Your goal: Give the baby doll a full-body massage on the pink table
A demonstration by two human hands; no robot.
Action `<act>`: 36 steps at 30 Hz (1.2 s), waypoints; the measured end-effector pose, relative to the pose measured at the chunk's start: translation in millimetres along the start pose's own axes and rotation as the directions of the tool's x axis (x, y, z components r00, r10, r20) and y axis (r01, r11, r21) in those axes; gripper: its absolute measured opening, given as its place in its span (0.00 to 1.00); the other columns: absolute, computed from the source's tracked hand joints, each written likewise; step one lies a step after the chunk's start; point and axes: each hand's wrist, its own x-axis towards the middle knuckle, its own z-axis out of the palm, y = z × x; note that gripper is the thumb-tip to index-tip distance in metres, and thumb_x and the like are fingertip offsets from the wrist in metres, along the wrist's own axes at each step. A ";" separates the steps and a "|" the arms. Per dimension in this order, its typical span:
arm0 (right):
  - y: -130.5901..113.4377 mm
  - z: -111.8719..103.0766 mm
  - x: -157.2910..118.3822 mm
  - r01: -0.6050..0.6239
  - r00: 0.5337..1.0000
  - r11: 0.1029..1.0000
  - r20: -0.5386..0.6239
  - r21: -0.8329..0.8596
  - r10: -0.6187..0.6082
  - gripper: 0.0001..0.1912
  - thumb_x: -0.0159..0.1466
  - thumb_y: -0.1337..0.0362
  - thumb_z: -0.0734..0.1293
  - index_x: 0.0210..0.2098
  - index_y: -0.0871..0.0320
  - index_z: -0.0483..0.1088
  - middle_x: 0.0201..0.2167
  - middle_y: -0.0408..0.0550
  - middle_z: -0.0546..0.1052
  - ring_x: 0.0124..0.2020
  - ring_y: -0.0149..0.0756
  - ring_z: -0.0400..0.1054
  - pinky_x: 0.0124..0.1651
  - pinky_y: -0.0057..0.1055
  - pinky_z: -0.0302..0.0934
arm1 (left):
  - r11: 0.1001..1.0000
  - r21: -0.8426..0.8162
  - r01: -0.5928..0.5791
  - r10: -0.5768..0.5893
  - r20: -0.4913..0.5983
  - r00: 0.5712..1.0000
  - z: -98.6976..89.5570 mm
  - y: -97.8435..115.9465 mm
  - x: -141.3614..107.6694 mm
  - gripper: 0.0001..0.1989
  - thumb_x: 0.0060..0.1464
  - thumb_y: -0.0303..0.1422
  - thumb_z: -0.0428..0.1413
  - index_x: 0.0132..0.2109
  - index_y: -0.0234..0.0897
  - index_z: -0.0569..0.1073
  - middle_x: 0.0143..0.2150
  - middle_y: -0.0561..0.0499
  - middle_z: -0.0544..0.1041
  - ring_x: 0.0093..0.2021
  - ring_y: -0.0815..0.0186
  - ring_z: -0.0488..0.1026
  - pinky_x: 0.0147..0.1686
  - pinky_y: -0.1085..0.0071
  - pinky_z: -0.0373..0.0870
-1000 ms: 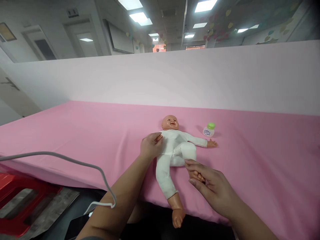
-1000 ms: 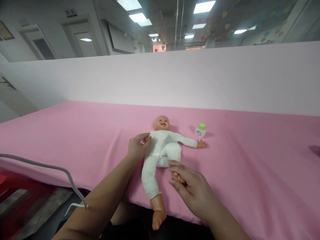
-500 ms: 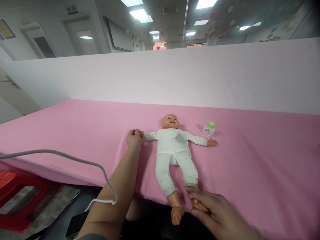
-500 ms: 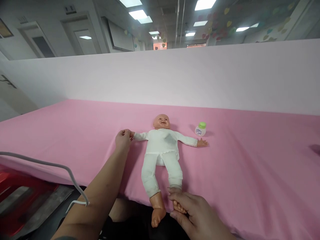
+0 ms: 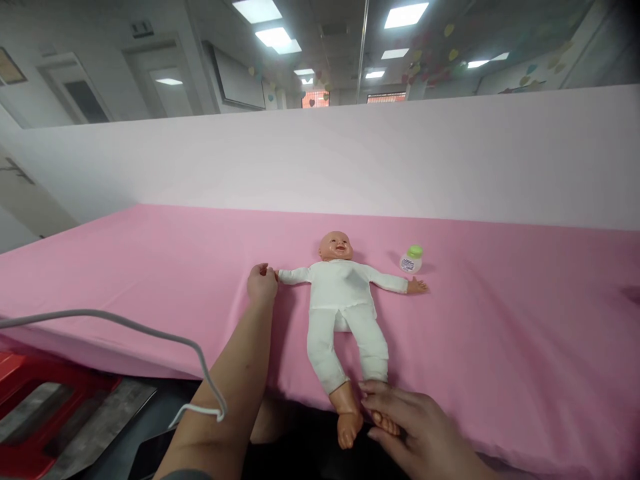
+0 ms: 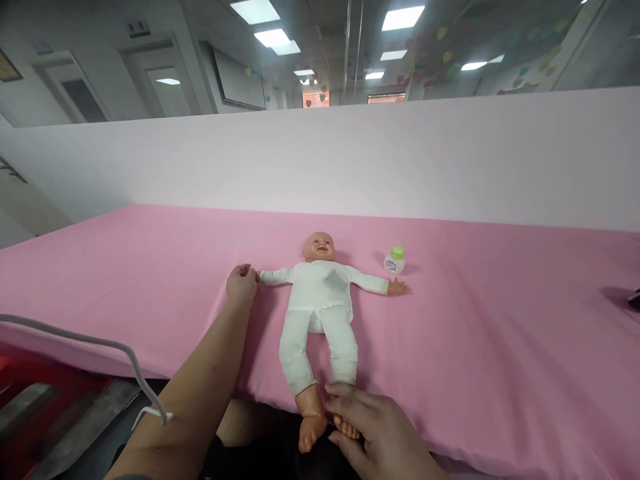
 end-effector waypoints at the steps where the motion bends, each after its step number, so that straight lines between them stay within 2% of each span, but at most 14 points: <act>1: 0.5 1.5 -0.2 0.022 1.000 1.000 -0.017 -0.011 -0.022 0.19 0.67 0.62 0.71 0.57 0.50 0.79 0.58 0.52 0.80 0.56 0.48 0.78 0.59 0.38 0.73 | 0.999 0.029 -0.013 0.013 0.011 1.000 -0.2 1.2 -1.1 0.20 0.62 0.38 0.56 0.60 0.42 0.74 0.53 0.43 0.81 0.49 0.55 0.80 0.44 0.62 0.76; 4: 0.5 1.8 -0.7 0.070 0.997 0.997 -0.042 -0.015 -0.070 0.20 0.65 0.64 0.72 0.56 0.50 0.80 0.59 0.53 0.80 0.56 0.47 0.78 0.58 0.36 0.73 | 0.992 0.116 -0.049 0.044 0.047 0.998 0.1 4.2 -3.2 0.20 0.61 0.39 0.58 0.59 0.42 0.75 0.55 0.41 0.80 0.52 0.52 0.79 0.48 0.59 0.76; 7: -2.6 -3.4 -1.1 0.103 0.992 0.994 -0.076 0.029 -0.101 0.21 0.63 0.63 0.75 0.56 0.49 0.80 0.58 0.53 0.80 0.55 0.47 0.79 0.56 0.34 0.74 | 0.980 0.182 -0.083 0.069 0.083 0.994 0.2 6.1 -4.5 0.20 0.60 0.39 0.58 0.58 0.43 0.76 0.58 0.40 0.79 0.56 0.49 0.78 0.52 0.57 0.74; 10: -6.4 -10.7 -1.4 0.105 0.987 0.987 -0.130 0.121 -0.089 0.14 0.63 0.60 0.76 0.49 0.50 0.83 0.48 0.51 0.85 0.47 0.46 0.82 0.49 0.31 0.76 | 0.965 0.236 -0.117 0.094 0.105 0.990 -1.0 8.0 -6.5 0.20 0.60 0.39 0.57 0.58 0.42 0.76 0.62 0.40 0.76 0.60 0.49 0.75 0.56 0.56 0.72; 13: -5.3 -17.3 -1.6 0.068 0.984 0.969 -0.178 0.236 -0.026 0.10 0.66 0.57 0.73 0.45 0.52 0.82 0.34 0.47 0.84 0.34 0.40 0.80 0.39 0.28 0.75 | 0.958 0.256 -0.129 0.111 0.082 0.990 -3.3 10.3 -9.9 0.20 0.60 0.37 0.56 0.59 0.42 0.74 0.66 0.40 0.72 0.63 0.49 0.72 0.57 0.57 0.71; 15: -0.2 -21.4 -0.5 0.014 0.975 0.957 -0.217 0.291 0.052 0.10 0.69 0.56 0.70 0.44 0.53 0.81 0.31 0.46 0.82 0.30 0.37 0.77 0.35 0.28 0.73 | 0.964 0.226 -0.138 0.131 0.047 0.990 -4.7 12.0 -12.9 0.20 0.60 0.36 0.56 0.59 0.43 0.74 0.67 0.41 0.71 0.63 0.49 0.72 0.57 0.56 0.72; 19: 15.5 -31.9 10.5 -0.136 0.928 0.928 -0.284 0.346 0.242 0.14 0.71 0.51 0.67 0.43 0.53 0.80 0.38 0.49 0.83 0.40 0.43 0.77 0.43 0.34 0.72 | 0.961 0.132 -0.242 0.243 0.004 0.970 -3.0 16.8 -22.4 0.18 0.60 0.32 0.56 0.56 0.44 0.75 0.64 0.41 0.73 0.58 0.48 0.74 0.58 0.53 0.70; 22: 28.1 -41.6 27.6 -0.207 0.888 0.886 -0.302 0.414 0.348 0.17 0.70 0.47 0.67 0.43 0.53 0.80 0.42 0.50 0.83 0.46 0.46 0.76 0.49 0.38 0.71 | 0.926 0.129 -0.354 0.350 0.057 0.935 4.0 22.4 -34.5 0.16 0.60 0.30 0.54 0.54 0.44 0.76 0.63 0.44 0.74 0.57 0.50 0.75 0.61 0.53 0.69; 26: 45.5 -47.4 53.9 -0.241 0.859 0.810 -0.271 0.534 0.435 0.22 0.65 0.45 0.72 0.48 0.54 0.78 0.47 0.52 0.82 0.51 0.48 0.76 0.56 0.43 0.70 | 0.853 0.137 -0.503 0.484 0.150 0.862 16.1 30.2 -56.1 0.15 0.60 0.29 0.54 0.52 0.44 0.78 0.60 0.46 0.77 0.61 0.52 0.73 0.65 0.55 0.65; 29: 54.6 -43.8 70.2 -0.261 0.828 0.706 -0.224 0.658 0.515 0.26 0.62 0.46 0.75 0.54 0.53 0.75 0.54 0.52 0.80 0.57 0.48 0.74 0.61 0.45 0.67 | 0.818 0.081 -0.570 0.539 0.239 0.807 22.4 34.2 -72.0 0.14 0.61 0.29 0.54 0.52 0.43 0.78 0.58 0.46 0.78 0.60 0.52 0.74 0.60 0.57 0.71; 32: 55.3 -39.8 83.3 -0.258 0.794 0.565 -0.161 0.783 0.586 0.27 0.61 0.47 0.77 0.54 0.52 0.74 0.54 0.52 0.80 0.57 0.48 0.75 0.60 0.46 0.68 | 0.802 0.014 -0.597 0.557 0.342 0.757 25.7 37.1 -84.2 0.15 0.63 0.32 0.54 0.55 0.43 0.76 0.60 0.46 0.77 0.57 0.54 0.76 0.52 0.60 0.76; 34: 51.7 -40.2 91.5 -0.239 0.809 0.479 -0.100 0.844 0.580 0.25 0.62 0.48 0.76 0.52 0.53 0.75 0.52 0.52 0.81 0.55 0.48 0.76 0.58 0.45 0.69 | 0.785 0.019 -0.619 0.561 0.401 0.724 26.9 39.1 -90.0 0.17 0.63 0.35 0.54 0.57 0.43 0.76 0.62 0.45 0.76 0.59 0.54 0.75 0.55 0.58 0.75; 36: 47.8 -42.9 100.6 -0.220 0.842 0.415 -0.044 0.883 0.537 0.21 0.64 0.49 0.74 0.50 0.54 0.76 0.52 0.52 0.82 0.55 0.48 0.76 0.58 0.43 0.69 | 0.755 0.056 -0.653 0.565 0.450 0.692 27.9 40.7 -94.2 0.20 0.64 0.38 0.55 0.61 0.42 0.74 0.65 0.43 0.74 0.64 0.51 0.72 0.63 0.54 0.70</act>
